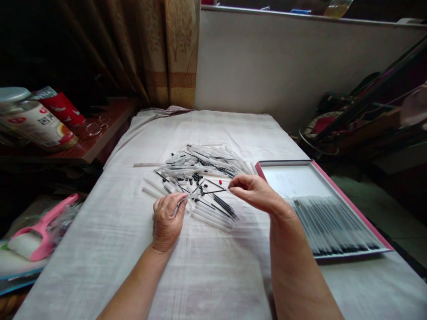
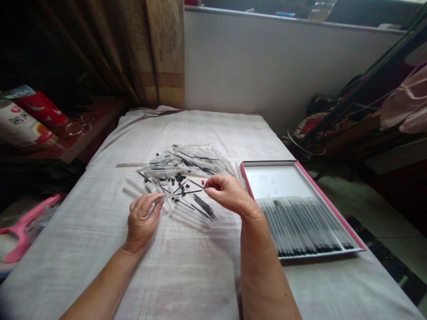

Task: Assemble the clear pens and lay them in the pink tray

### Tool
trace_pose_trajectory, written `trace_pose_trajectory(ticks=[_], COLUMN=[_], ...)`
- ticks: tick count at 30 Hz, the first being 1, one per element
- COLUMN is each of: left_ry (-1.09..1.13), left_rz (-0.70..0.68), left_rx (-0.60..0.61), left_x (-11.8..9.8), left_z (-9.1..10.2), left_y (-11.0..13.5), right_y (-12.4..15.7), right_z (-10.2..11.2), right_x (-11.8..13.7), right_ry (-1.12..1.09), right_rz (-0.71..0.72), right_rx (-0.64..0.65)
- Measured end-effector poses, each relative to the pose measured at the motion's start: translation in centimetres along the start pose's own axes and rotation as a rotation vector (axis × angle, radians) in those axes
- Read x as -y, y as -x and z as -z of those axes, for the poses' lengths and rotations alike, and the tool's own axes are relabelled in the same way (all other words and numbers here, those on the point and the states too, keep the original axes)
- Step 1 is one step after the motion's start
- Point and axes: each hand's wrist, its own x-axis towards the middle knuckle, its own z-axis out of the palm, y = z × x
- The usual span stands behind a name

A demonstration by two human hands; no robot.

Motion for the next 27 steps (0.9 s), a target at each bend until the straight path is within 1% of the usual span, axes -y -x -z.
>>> trace_pose_trajectory(ticks=[5, 7, 11, 14, 17, 19, 23, 27], left_ry=[-0.01, -0.01, -0.014, -0.013, -0.016, -0.013, -0.004, -0.013], left_rz=[-0.053, -0.052, -0.008, 0.01, 0.017, 0.023, 0.031, 0.022], left_rx=[0.044, 0.057, 0.05, 0.039, 0.04, 0.043, 0.055, 0.081], left_x=[-0.5, -0.6, -0.4, -0.1, -0.1, -0.2, -0.3, -0.5], left_z=[0.2, 0.2, 0.1, 0.0, -0.1, -0.1, 0.0, 0.2], left_y=[0.0, 0.0, 0.0, 0.1, 0.1, 0.1, 0.0, 0.0], right_y=[-0.2, -0.2, 0.1, 0.5, 0.8, 0.9, 0.8, 0.6], right_z=[-1.2, -1.5, -0.7, 0.4, 1.2, 1.2, 0.8, 0.2], right_x=[0.5, 0.7, 0.7, 0.5, 0.4, 0.5, 0.8, 0.9], right_ry=[0.041, 0.071, 0.078, 0.032, -0.025, -0.042, 0.014, 0.047], right_rz=[0.044, 0.049, 0.064, 0.043, 0.019, 0.012, 0.009, 0.025], right_rx=[0.068, 0.08, 0.039, -0.013, -0.018, -0.011, 0.024, 0.009])
